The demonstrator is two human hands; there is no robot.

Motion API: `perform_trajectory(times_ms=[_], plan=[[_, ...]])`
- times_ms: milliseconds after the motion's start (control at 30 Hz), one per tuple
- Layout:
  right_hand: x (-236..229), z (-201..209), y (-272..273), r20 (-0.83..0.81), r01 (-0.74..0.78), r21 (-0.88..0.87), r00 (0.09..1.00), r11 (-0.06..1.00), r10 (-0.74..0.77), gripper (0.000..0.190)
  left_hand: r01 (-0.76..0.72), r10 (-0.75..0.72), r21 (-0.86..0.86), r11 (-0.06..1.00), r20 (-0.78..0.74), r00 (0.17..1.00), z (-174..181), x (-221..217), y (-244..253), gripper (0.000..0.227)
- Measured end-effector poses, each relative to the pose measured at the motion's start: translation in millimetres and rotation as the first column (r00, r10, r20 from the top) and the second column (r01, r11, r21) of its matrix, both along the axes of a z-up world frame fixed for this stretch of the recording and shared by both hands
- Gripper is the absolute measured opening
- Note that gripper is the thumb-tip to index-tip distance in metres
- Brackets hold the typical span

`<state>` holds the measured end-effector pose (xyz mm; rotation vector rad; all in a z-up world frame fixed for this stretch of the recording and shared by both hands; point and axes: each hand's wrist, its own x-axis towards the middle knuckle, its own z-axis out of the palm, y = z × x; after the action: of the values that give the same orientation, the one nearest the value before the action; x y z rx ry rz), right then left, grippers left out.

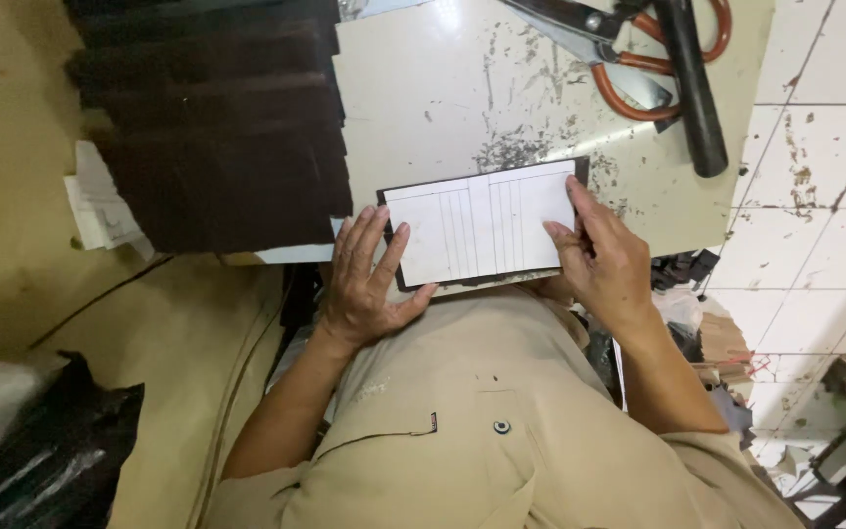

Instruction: Assembling leather wallets by aligning components, folding edges, and hammering them to secure the bond.

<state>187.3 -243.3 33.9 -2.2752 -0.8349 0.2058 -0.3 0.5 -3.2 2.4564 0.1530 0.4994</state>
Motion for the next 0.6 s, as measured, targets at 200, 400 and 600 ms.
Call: perform_trajectory(times_ms=[200,400,600], plan=[[1.9,3.5,2.2,0.010,-0.015,0.000,1.000,1.000,0.015,0.047,-0.001,0.001,0.054,0.999,-0.001,1.000,-3.8,-1.3,0.4,0.077],[2.2,1.8,1.2,-0.011,-0.015,-0.024,1.000,1.000,0.015,0.046,-0.001,0.001,0.066,0.998,0.007,1.000,-5.7,-1.7,0.3,0.078],[4.1,3.5,0.4,-0.011,-0.060,-0.016,0.998,0.998,0.060,0.046,-0.060,0.060,0.063,0.996,0.006,0.998,-5.1,-1.2,-1.7,0.076]])
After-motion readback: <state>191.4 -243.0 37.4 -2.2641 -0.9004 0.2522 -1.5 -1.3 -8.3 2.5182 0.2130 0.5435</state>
